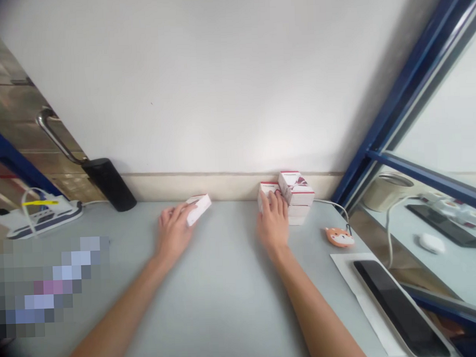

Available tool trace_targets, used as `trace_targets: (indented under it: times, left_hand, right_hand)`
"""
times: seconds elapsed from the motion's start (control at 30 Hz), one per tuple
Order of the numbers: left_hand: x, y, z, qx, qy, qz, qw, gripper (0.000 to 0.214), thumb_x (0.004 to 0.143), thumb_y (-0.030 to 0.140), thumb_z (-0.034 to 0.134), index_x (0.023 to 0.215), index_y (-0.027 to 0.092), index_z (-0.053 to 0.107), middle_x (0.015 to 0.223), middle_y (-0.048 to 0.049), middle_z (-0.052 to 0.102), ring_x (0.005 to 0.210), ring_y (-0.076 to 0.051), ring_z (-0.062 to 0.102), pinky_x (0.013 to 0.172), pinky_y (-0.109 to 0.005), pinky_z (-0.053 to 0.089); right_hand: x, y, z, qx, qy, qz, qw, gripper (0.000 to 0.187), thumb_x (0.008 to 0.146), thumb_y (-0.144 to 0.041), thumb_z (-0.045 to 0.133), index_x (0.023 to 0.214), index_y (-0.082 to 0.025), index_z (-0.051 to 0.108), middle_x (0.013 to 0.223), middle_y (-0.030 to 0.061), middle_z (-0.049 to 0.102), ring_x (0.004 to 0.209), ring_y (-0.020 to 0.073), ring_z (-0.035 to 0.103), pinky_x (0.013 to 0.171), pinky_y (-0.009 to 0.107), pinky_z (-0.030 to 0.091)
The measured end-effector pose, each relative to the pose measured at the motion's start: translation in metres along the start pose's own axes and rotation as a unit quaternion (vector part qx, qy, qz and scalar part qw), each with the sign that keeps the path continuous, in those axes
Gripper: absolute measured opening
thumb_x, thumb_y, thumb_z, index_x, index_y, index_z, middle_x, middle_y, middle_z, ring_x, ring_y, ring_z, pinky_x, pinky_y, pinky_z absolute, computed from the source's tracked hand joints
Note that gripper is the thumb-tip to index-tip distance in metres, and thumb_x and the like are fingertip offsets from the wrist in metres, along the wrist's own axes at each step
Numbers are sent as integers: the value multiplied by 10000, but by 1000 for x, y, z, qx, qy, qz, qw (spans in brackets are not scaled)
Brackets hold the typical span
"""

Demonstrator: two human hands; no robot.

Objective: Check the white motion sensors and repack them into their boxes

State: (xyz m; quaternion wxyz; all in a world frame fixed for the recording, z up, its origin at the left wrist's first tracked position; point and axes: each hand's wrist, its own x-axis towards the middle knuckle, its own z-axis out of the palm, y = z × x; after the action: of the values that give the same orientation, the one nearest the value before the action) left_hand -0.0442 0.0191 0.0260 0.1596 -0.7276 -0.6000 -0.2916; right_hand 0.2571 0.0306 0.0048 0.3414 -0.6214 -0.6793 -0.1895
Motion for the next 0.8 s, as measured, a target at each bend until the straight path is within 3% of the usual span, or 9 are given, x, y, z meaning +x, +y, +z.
trace_targets:
  times: [0.13,0.23,0.33,0.43,0.6,0.7,0.8]
  left_hand:
    - [-2,14,3,-6,-58,48,997,424,900,410,750,1307,294,723,1402,-125,644,1263,-390,518,1051,-543,424]
    - [-3,18,5,-29,-96,87,991,463,949,492,665,1366,291,687,1482,-134,596,1339,-380,519,1094,-548,411]
    - [-1,10,4,-55,-131,134,981,460,999,386,556,1446,299,618,1582,-105,544,1429,-334,502,1176,-551,354]
    - [5,-6,3,-61,-135,140,979,463,993,278,517,1447,310,605,1605,-62,541,1449,-289,520,1210,-528,338]
    - [9,-26,8,-51,-120,94,987,478,1015,299,488,1481,253,581,1632,-78,519,1485,-320,498,1176,-511,418]
    - [8,-29,10,-48,-120,85,988,484,1017,260,466,1489,254,574,1644,-76,507,1552,-327,414,1211,-545,383]
    - [7,-28,10,-39,-118,75,989,493,1012,214,455,1487,271,571,1637,-67,517,1593,-342,340,1245,-639,296]
  right_hand:
    - [5,2,-6,25,-3,2,1000,646,912,-100,534,1553,-147,476,1527,160,591,1460,308,488,1267,502,333]
    - [9,5,-12,58,-3,15,998,635,892,-106,565,1524,-149,519,1496,151,630,1426,288,532,1243,464,373]
    - [13,7,-20,92,8,43,995,600,898,-155,605,1496,-178,560,1469,146,655,1382,296,579,1192,467,432]
    - [15,2,-28,137,4,78,988,568,937,-309,660,1492,-232,572,1412,125,697,1259,317,662,1060,454,525]
    - [11,-17,-34,268,-54,151,950,587,987,-576,582,1484,-264,560,1007,57,786,841,260,721,780,376,561]
    - [4,-31,-31,327,-103,127,931,523,997,-599,549,1397,-271,628,897,25,764,755,226,685,750,345,538]
    - [-2,-42,-31,327,-147,68,931,432,985,-557,594,1312,-292,691,1087,53,788,879,241,707,845,365,530]
